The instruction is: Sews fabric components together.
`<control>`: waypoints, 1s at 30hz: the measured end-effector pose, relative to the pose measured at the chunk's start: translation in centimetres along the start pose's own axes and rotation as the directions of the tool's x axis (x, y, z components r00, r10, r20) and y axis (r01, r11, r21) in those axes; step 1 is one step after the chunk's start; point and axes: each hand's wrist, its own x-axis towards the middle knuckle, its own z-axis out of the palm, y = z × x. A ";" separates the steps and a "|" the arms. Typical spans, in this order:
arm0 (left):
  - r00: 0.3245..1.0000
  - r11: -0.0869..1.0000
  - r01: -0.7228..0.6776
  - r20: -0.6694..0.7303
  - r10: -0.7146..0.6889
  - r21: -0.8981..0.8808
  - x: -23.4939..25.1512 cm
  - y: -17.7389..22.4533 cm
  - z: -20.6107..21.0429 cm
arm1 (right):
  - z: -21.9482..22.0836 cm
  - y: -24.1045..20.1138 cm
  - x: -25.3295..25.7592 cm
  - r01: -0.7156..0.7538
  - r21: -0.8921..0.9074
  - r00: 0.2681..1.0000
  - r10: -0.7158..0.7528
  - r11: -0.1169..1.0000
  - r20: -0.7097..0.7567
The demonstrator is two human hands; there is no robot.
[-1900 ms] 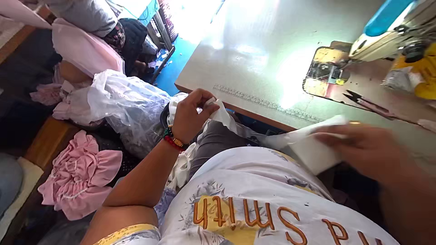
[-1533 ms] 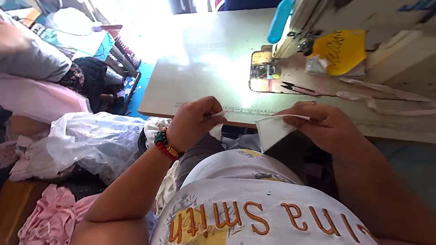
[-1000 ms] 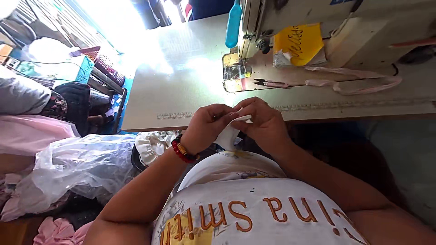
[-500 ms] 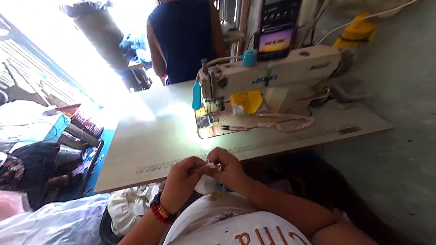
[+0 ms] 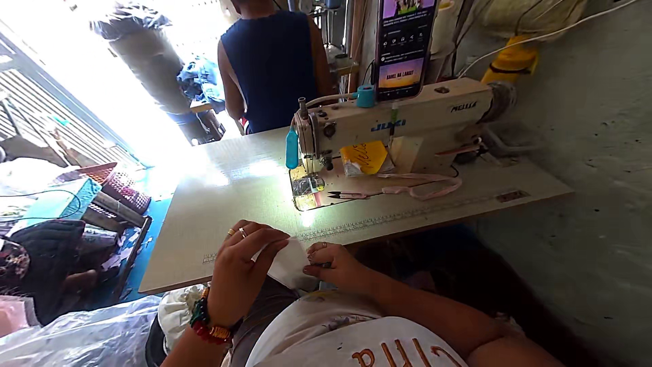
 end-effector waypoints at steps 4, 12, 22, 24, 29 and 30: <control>0.996 0.997 0.059 -0.076 -0.054 0.055 0.1 -1.1 -1.0 | -0.4 -0.1 -0.1 0.028 -0.089 0.968 -0.049 0.996 -0.245; 0.926 0.907 0.361 -0.032 -0.376 -0.215 -1.3 -1.9 0.0 | -0.1 0.4 -1.5 0.067 -0.185 0.928 -0.129 0.980 -0.349; 0.930 0.902 0.347 -0.032 -0.367 -0.258 -1.4 -2.9 1.4 | 0.0 0.9 -1.9 0.033 -0.202 0.940 -0.099 0.979 -0.326; 0.939 0.925 0.324 -0.053 -0.340 -0.200 -0.9 -3.8 2.2 | 0.2 1.3 -1.9 -0.018 -0.196 0.939 -0.051 0.980 -0.339; 0.957 0.957 0.290 0.033 -0.289 -0.019 2.1 -7.1 5.3 | 0.2 2.5 -1.8 -0.139 -0.433 0.973 0.041 0.891 -0.227; 0.953 0.957 0.291 0.084 -0.291 0.012 3.0 -7.7 6.2 | 0.2 2.6 -1.7 -0.144 -0.501 0.975 0.037 0.853 -0.217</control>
